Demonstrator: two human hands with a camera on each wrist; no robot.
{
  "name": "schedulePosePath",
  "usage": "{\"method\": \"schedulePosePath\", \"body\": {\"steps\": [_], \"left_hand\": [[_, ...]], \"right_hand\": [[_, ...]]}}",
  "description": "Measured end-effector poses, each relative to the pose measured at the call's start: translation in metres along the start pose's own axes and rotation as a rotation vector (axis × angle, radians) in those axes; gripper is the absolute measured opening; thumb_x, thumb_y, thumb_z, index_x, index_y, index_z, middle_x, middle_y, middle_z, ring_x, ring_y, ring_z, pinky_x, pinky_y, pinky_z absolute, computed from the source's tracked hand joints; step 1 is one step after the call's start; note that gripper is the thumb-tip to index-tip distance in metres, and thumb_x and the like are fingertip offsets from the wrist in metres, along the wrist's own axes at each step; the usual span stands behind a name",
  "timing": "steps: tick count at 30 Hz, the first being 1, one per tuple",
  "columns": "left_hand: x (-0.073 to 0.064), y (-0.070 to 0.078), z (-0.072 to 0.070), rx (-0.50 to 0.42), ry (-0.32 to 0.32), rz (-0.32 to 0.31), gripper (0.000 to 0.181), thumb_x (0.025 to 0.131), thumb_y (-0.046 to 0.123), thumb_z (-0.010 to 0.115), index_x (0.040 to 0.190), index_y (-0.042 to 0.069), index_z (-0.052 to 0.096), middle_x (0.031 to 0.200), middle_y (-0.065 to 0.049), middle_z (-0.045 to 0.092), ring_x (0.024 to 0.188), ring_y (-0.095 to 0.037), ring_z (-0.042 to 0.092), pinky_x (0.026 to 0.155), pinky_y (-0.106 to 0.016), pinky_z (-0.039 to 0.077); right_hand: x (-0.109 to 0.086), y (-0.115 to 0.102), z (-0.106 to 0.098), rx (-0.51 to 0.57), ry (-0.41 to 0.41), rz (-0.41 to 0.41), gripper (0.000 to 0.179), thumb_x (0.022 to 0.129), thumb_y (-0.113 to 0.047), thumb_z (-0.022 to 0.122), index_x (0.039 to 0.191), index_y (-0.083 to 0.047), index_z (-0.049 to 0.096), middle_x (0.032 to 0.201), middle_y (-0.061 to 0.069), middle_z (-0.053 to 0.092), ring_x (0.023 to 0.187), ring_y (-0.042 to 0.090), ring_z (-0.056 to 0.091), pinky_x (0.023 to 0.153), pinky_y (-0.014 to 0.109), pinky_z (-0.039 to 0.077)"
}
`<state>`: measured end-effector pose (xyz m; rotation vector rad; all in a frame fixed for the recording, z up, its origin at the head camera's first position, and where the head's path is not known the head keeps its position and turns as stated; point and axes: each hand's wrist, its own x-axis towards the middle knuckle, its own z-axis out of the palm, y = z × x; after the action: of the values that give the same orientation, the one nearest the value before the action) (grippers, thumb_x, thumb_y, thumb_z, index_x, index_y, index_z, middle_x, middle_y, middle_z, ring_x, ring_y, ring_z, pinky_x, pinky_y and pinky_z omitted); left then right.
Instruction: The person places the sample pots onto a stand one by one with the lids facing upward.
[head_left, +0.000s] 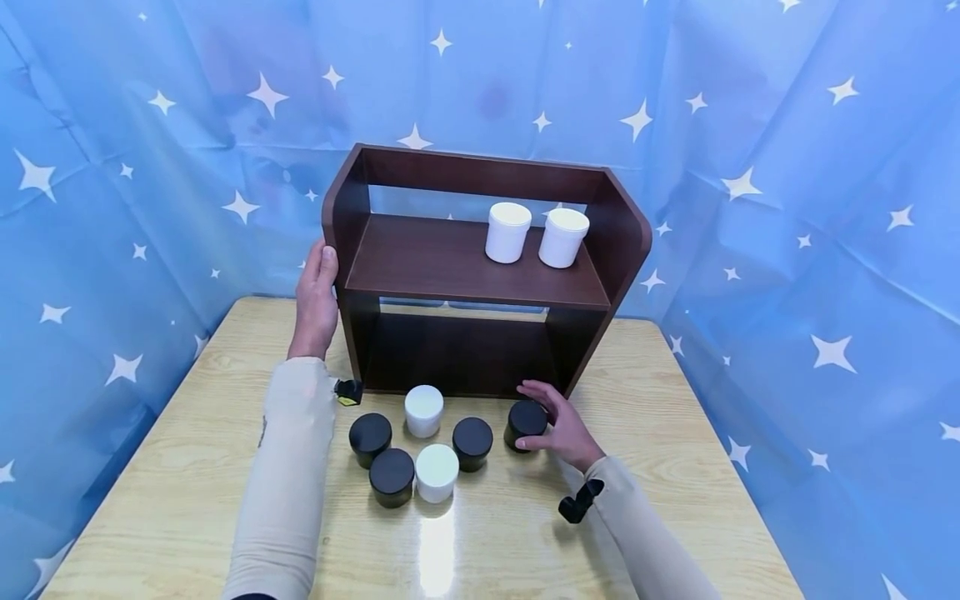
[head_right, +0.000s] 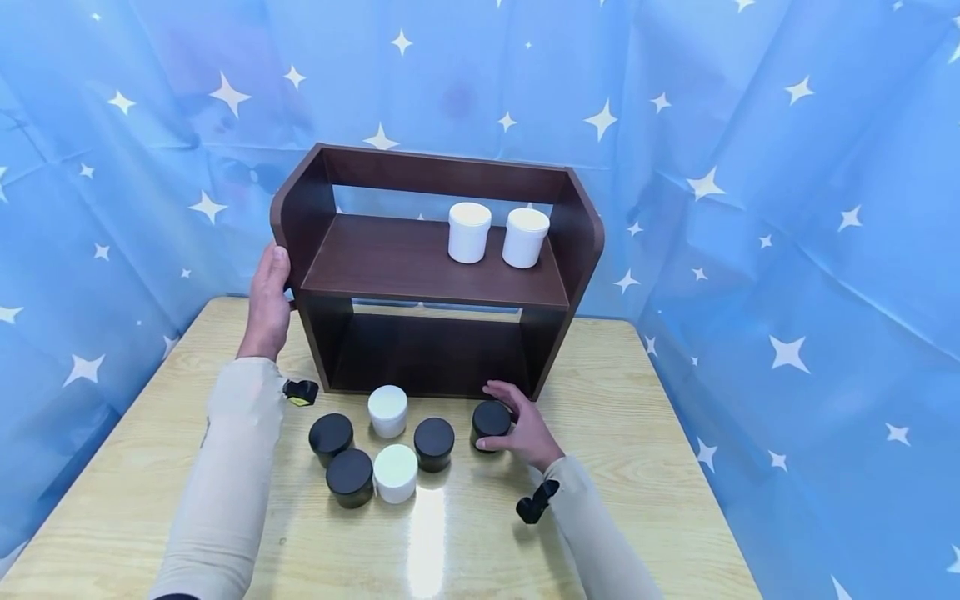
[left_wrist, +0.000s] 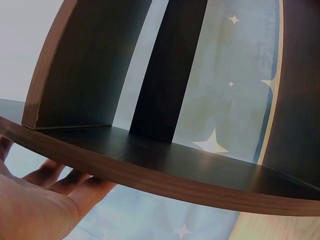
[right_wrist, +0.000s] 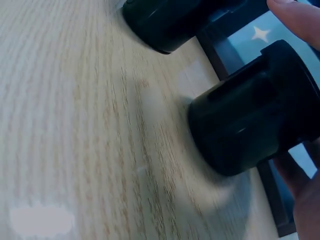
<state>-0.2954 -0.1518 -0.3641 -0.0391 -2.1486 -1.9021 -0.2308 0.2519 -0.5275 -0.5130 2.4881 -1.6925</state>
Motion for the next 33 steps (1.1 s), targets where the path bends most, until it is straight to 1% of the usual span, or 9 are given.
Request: {"method": "schedulePosePath", "body": {"steps": [3, 6, 9, 11, 16, 19, 24, 29, 33], "left_hand": [[0.001, -0.001, 0.000, -0.009, -0.003, 0.008, 0.056, 0.104, 0.060, 0.030, 0.157, 0.041, 0.027, 0.165, 0.007, 0.029, 0.154, -0.018, 0.022, 0.128, -0.052, 0.014], [0.003, -0.001, 0.001, -0.020, -0.004, 0.017, 0.055, 0.105, 0.057, 0.030, 0.157, 0.039, 0.028, 0.165, 0.005, 0.031, 0.154, -0.019, 0.023, 0.128, -0.052, 0.015], [0.003, 0.000, 0.001, -0.016, -0.004, -0.001, 0.057, 0.105, 0.058, 0.030, 0.158, 0.038, 0.025, 0.166, 0.005, 0.028, 0.156, -0.019, 0.020, 0.128, -0.053, 0.014], [0.002, 0.000, 0.001, -0.011, -0.005, -0.009, 0.059, 0.104, 0.060, 0.030, 0.159, 0.039, 0.024, 0.167, 0.006, 0.026, 0.156, -0.019, 0.019, 0.129, -0.053, 0.013], [0.001, -0.002, 0.001, -0.006, 0.001, -0.011, 0.059, 0.103, 0.061, 0.030, 0.158, 0.040, 0.024, 0.166, 0.008, 0.027, 0.155, -0.017, 0.020, 0.128, -0.053, 0.014], [0.002, -0.001, 0.001, -0.001, 0.009, -0.017, 0.059, 0.105, 0.059, 0.029, 0.159, 0.038, 0.023, 0.167, 0.007, 0.025, 0.156, -0.018, 0.019, 0.129, -0.052, 0.013], [0.000, 0.005, 0.003, 0.000, 0.010, -0.020, 0.058, 0.107, 0.053, 0.029, 0.161, 0.032, 0.022, 0.167, 0.003, 0.026, 0.156, -0.019, 0.019, 0.129, -0.051, 0.013], [-0.008, 0.016, 0.003, 0.001, 0.005, -0.027, 0.058, 0.108, 0.050, 0.028, 0.161, 0.029, 0.022, 0.168, 0.000, 0.025, 0.156, -0.021, 0.018, 0.129, -0.051, 0.012], [-0.006, 0.012, 0.002, 0.001, 0.003, -0.026, 0.058, 0.107, 0.052, 0.028, 0.161, 0.031, 0.022, 0.167, 0.001, 0.026, 0.156, -0.020, 0.019, 0.129, -0.051, 0.012]], "right_hand": [[0.001, 0.003, 0.003, 0.010, 0.003, -0.008, 0.092, 0.070, -0.001, 0.089, 0.148, -0.016, 0.043, 0.152, 0.012, 0.052, 0.142, 0.032, 0.045, 0.109, 0.013, 0.035], [0.001, 0.004, 0.007, 0.031, 0.005, -0.001, 0.093, 0.069, 0.000, 0.090, 0.148, -0.016, 0.044, 0.151, 0.013, 0.052, 0.141, 0.034, 0.047, 0.106, 0.010, 0.036], [0.000, 0.006, 0.009, 0.021, 0.015, -0.004, 0.094, 0.067, 0.000, 0.091, 0.147, -0.019, 0.046, 0.150, 0.014, 0.054, 0.139, 0.035, 0.048, 0.105, 0.009, 0.035], [0.000, 0.008, 0.010, 0.015, 0.022, -0.009, 0.094, 0.066, -0.001, 0.091, 0.147, -0.015, 0.045, 0.148, 0.013, 0.055, 0.138, 0.035, 0.049, 0.106, 0.009, 0.035], [0.000, 0.013, 0.012, 0.024, 0.034, -0.019, 0.091, 0.065, -0.003, 0.093, 0.144, -0.007, 0.048, 0.145, 0.014, 0.058, 0.132, 0.023, 0.054, 0.105, 0.010, 0.036], [0.000, 0.015, 0.013, 0.031, 0.046, -0.027, 0.086, 0.063, -0.003, 0.094, 0.139, -0.012, 0.053, 0.143, 0.016, 0.058, 0.128, 0.015, 0.055, 0.105, 0.012, 0.036], [0.001, 0.017, 0.015, 0.012, 0.071, -0.023, 0.084, 0.060, -0.005, 0.095, 0.135, -0.015, 0.057, 0.140, 0.014, 0.060, 0.124, 0.010, 0.055, 0.108, 0.021, 0.036], [0.001, 0.022, 0.017, -0.024, 0.086, 0.026, 0.080, 0.061, -0.008, 0.096, 0.131, -0.020, 0.059, 0.138, 0.010, 0.063, 0.124, 0.013, 0.056, 0.112, 0.041, 0.036], [0.001, 0.024, 0.019, -0.037, 0.095, 0.060, 0.077, 0.063, -0.009, 0.095, 0.131, -0.021, 0.060, 0.138, 0.008, 0.063, 0.125, 0.017, 0.055, 0.112, 0.048, 0.036]]}}
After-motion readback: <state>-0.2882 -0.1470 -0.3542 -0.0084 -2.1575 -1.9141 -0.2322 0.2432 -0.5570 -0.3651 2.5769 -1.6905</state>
